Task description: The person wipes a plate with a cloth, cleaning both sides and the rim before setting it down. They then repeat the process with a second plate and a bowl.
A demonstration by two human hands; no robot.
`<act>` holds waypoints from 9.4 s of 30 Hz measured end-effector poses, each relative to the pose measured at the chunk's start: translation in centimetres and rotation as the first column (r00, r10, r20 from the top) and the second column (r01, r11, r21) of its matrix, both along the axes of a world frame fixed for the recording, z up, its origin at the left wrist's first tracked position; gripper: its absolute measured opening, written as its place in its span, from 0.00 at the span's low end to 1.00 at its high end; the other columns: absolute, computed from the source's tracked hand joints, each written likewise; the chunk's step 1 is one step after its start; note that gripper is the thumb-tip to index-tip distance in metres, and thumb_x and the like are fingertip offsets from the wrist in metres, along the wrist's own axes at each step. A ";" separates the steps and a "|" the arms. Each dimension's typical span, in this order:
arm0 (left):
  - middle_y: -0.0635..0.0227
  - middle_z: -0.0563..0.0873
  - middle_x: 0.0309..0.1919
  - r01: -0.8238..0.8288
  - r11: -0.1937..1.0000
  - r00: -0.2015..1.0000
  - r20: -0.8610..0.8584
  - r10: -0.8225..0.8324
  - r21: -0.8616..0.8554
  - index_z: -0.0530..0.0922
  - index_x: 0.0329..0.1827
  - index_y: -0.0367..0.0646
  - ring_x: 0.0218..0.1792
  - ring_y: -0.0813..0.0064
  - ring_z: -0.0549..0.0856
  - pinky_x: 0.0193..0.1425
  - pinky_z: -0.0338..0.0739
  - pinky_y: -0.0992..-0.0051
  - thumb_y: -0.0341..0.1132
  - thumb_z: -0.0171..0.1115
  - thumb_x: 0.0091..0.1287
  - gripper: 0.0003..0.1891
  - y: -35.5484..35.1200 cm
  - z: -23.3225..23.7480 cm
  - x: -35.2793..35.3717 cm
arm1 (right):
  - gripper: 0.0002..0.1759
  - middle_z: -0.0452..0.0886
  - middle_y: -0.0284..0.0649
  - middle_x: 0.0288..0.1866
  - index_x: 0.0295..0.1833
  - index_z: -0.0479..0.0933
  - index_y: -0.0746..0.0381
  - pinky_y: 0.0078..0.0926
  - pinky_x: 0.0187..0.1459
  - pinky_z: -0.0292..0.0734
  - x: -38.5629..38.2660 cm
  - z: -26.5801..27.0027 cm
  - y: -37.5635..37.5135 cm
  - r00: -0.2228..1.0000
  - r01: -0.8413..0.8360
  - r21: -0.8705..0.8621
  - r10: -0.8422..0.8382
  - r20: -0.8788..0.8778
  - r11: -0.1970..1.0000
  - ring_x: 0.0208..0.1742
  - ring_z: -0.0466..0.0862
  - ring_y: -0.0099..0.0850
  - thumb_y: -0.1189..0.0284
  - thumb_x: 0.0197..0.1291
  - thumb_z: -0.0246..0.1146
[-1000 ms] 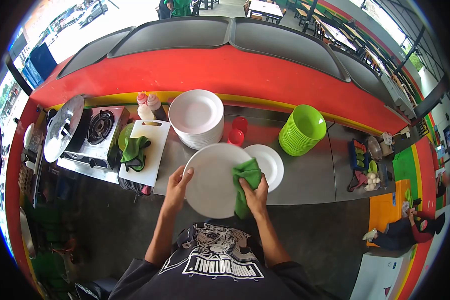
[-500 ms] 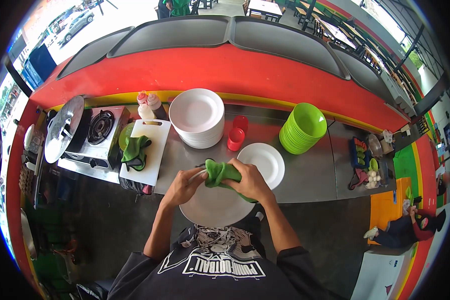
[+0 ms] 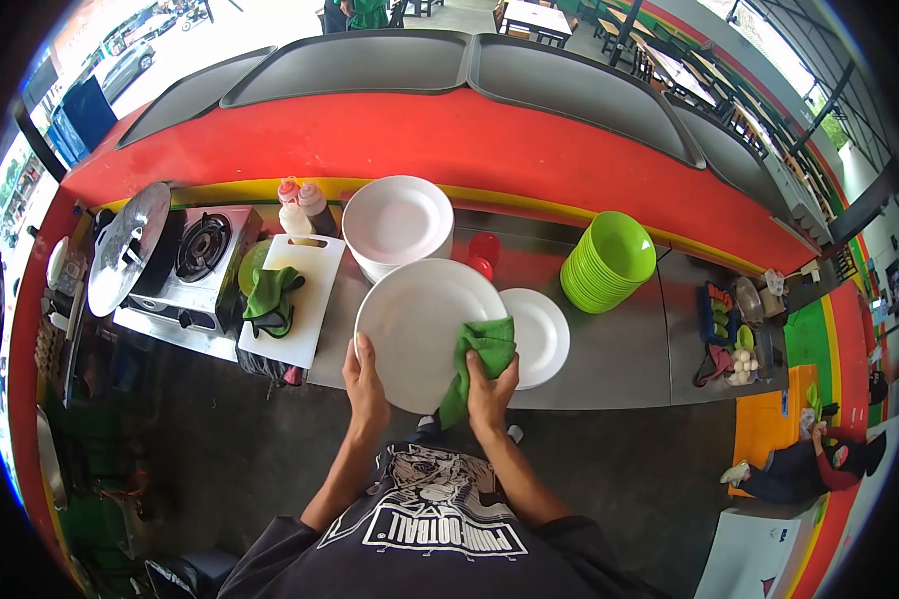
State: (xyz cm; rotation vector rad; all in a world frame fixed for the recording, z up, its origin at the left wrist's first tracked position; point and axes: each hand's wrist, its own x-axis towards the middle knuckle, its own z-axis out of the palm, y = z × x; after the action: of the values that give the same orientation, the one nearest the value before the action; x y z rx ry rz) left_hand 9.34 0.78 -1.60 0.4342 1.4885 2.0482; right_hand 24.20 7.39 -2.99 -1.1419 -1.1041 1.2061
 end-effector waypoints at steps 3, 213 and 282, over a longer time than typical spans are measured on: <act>0.79 0.80 0.30 0.310 0.949 0.951 0.032 -0.308 -0.056 0.78 0.54 0.35 0.31 0.87 0.73 0.35 0.70 0.81 0.48 0.55 0.80 0.21 -0.6 3.2 -2.6 | 0.19 0.82 0.40 0.51 0.56 0.73 0.68 0.29 0.55 0.77 2.0 0.7 1.5 0.987 -0.158 0.019 0.158 -0.012 0.987 0.50 0.82 0.28 0.77 0.62 0.70; 0.78 0.78 0.20 0.346 0.885 0.936 0.051 -0.348 -0.312 0.83 0.30 0.34 0.21 0.89 0.69 0.22 0.63 0.80 0.57 0.50 0.80 0.33 1.1 0.0 -1.6 | 0.29 0.69 0.44 0.77 0.72 0.70 0.63 0.50 0.76 0.59 -0.4 5.3 3.4 0.576 -0.678 0.340 0.183 0.797 0.652 0.80 0.62 0.49 0.64 0.70 0.61; 0.68 0.87 0.35 0.510 0.829 0.860 0.120 -0.496 -0.229 0.85 0.46 0.33 0.34 0.84 0.81 0.41 0.76 0.81 0.55 0.48 0.81 0.30 -0.7 0.8 -6.2 | 0.26 0.72 0.46 0.58 0.48 0.75 0.61 0.40 0.63 0.70 4.8 3.4 3.3 0.890 -0.353 0.333 0.204 0.409 0.874 0.61 0.74 0.41 0.67 0.45 0.78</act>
State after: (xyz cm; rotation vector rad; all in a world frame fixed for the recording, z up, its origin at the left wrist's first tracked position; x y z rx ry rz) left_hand 3.17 0.11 -0.80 0.5890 1.3939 1.4234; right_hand 29.01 10.65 0.42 -0.9178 -1.7662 0.9361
